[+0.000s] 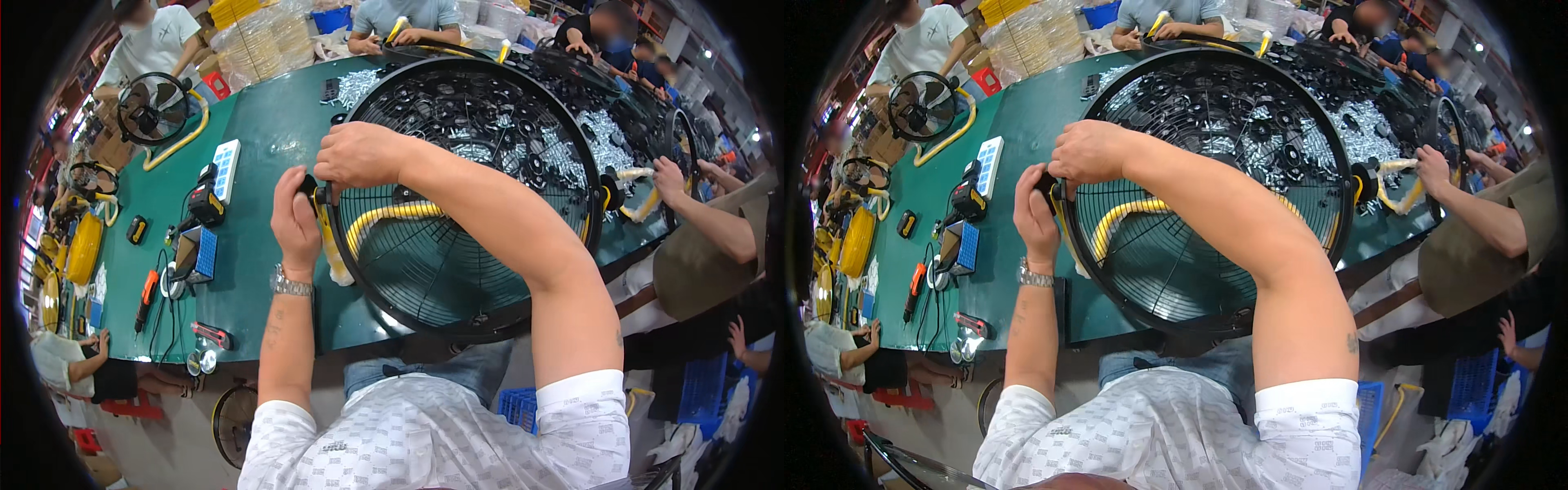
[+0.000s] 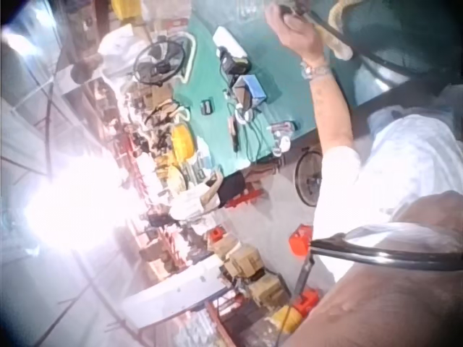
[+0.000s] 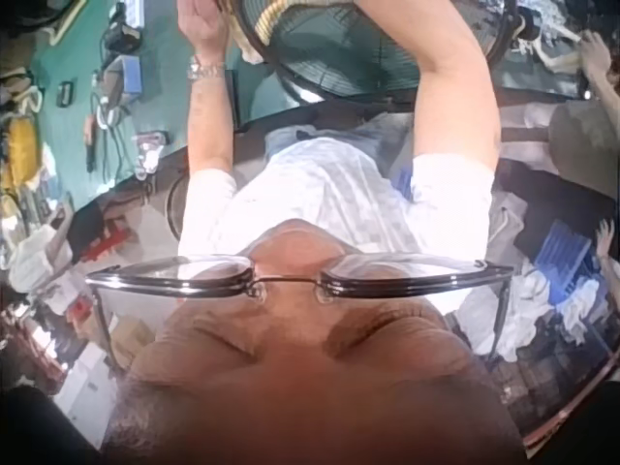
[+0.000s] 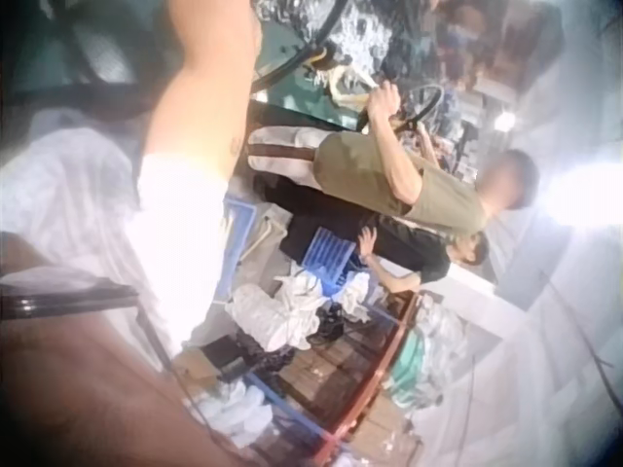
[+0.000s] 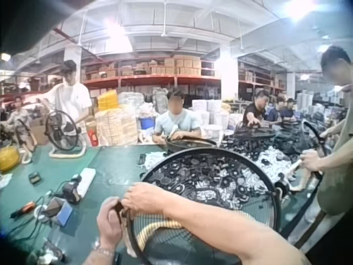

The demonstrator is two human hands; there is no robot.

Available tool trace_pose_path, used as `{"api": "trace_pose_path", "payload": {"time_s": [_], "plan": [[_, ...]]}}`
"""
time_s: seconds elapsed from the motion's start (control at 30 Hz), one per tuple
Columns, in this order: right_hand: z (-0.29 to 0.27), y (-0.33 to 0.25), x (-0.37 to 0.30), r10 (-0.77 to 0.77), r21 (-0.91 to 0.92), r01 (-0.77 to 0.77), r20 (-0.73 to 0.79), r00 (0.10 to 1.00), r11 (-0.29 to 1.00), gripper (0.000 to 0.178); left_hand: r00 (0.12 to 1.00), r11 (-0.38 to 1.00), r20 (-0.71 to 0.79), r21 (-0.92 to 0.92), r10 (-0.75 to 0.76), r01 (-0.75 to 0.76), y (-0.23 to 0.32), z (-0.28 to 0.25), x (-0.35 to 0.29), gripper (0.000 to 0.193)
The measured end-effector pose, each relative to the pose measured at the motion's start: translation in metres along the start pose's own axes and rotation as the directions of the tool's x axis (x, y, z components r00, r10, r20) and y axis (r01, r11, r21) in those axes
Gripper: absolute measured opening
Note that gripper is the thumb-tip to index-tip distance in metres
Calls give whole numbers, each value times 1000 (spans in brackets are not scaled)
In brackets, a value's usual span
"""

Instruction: Assembling fan guards and components in a workshop setting.

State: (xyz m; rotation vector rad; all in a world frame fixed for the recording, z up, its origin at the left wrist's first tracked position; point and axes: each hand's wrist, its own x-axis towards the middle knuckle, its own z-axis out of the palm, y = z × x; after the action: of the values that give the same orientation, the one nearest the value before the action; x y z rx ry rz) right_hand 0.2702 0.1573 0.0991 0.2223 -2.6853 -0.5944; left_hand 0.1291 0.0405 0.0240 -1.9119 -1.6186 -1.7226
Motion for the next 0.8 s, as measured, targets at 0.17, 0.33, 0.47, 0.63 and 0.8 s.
{"api": "trace_pose_path", "payload": {"time_s": [0.17, 0.33, 0.47, 0.63, 0.8], "plan": [[-5, -4, 1, 24, 6, -25, 48, 999, 1000, 27, 990, 977, -117, -192, 72, -94, 8, -16, -14, 32], [-6, -6, 2, 37, -87, -29, 96, 995, 996, 29, 917, 918, 176, -114, -359, 381, -5, -25, 34, 49], [-5, -2, 0, 31, -11, -30, 70, 997, 999, 31, 892, 952, 363, -43, -268, 304, -15, -7, 10, 38], [-2, -3, 0, 48, -32, -46, 72, 996, 998, 29, 1000, 912, -29, -410, -2, -10, -1, -4, -8, 32], [2, -4, 2, -30, -26, 30, 7, 1000, 999, 26, 829, 850, 309, -104, -466, 517, -6, -23, 40, 46]]}}
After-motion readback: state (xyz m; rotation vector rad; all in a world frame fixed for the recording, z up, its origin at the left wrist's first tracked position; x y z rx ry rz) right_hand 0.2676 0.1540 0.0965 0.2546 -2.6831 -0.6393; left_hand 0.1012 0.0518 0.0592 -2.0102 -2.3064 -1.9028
